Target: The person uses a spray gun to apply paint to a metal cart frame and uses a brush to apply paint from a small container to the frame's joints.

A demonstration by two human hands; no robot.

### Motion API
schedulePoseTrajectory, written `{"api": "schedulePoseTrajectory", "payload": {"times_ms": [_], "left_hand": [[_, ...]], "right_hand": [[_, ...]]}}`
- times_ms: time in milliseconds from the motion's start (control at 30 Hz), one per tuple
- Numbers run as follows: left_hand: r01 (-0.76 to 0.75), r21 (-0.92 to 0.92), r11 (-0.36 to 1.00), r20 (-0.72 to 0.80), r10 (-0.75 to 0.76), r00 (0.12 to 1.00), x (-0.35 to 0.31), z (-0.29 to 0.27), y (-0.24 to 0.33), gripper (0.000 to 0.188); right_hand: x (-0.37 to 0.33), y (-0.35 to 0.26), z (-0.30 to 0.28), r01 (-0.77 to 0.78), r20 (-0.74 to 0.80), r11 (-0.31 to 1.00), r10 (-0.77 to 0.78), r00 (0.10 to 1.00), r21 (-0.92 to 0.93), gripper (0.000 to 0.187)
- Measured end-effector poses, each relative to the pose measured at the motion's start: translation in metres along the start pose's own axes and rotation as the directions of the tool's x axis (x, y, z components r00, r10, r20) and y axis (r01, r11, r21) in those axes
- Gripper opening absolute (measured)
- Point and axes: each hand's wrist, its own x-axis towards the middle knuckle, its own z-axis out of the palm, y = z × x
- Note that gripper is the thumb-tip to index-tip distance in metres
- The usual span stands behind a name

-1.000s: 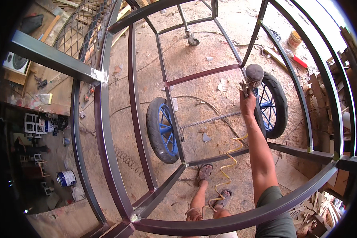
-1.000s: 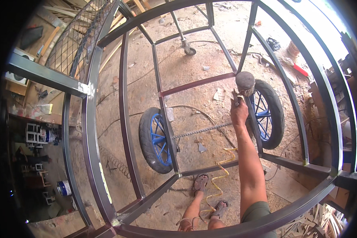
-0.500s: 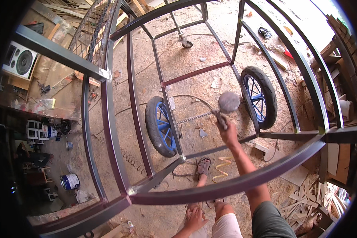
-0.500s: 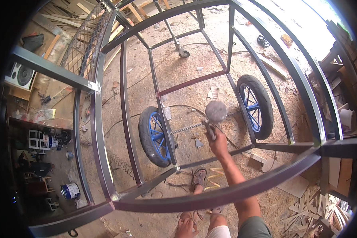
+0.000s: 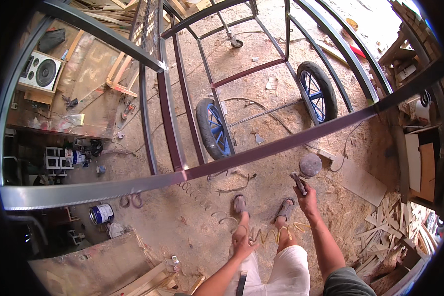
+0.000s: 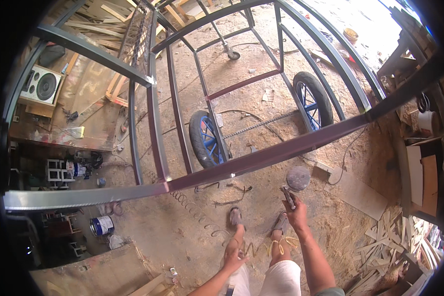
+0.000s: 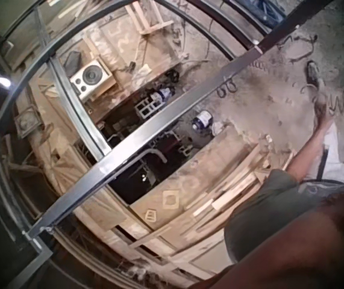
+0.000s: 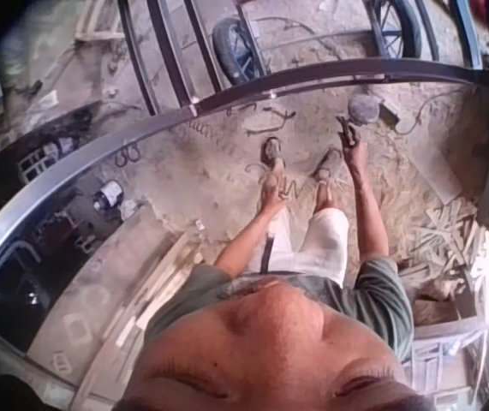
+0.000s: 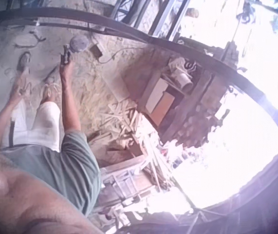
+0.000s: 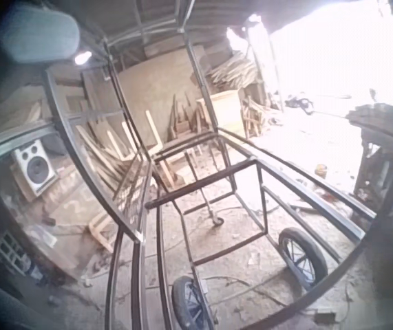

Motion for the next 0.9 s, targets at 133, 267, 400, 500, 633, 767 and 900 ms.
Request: {"api": "schedulePoseTrajectory", "payload": {"times_ms": [133, 267, 400, 500, 633, 767, 900], "left_hand": [[-0.082, -0.167, 0.983, -0.258, 0.037, 0.966, -0.013, -0.025, -0.089, 0.057], [0.005, -0.253, 0.967, -0.146, -0.043, 0.988, -0.051, -0.069, -0.152, 0.054], [0.058, -0.293, 0.954, -0.114, -0.095, 0.989, -0.071, -0.122, -0.225, 0.044], [0.012, -0.35, 0.937, -0.189, -0.083, 0.978, -0.102, -0.174, -0.279, 0.039], [-0.117, -0.452, 0.884, -0.398, -0.083, 0.914, -0.157, -0.292, -0.342, 0.033], [-0.126, -0.485, 0.865, -0.505, -0.16, 0.848, -0.233, -0.4, -0.389, 0.034], [-0.16, -0.442, 0.883, -0.606, -0.162, 0.778, -0.27, -0.48, -0.408, 0.035]], "right_hand": [[-0.056, 0.015, 0.033, -0.017, -0.117, 0.973, 0.046, 0.992, 0.232, 0.034], [-0.118, 0.001, 0.094, 0.0, -0.268, 0.997, 0.019, 0.963, 0.071, 0.029], [-0.177, -0.045, 0.167, -0.129, -0.218, 0.976, 0.165, 0.962, 0.173, 0.035], [-0.226, -0.066, 0.238, -0.108, -0.274, 0.967, 0.171, 0.946, 0.229, 0.031], [-0.269, -0.134, 0.346, -0.195, -0.174, 0.936, 0.253, 0.952, 0.294, 0.03], [-0.3, -0.246, 0.419, -0.16, -0.005, 0.944, 0.169, 0.986, 0.29, 0.032], [-0.305, -0.356, 0.473, 0.016, 0.054, 0.964, -0.032, 0.998, 0.264, 0.031]]}}
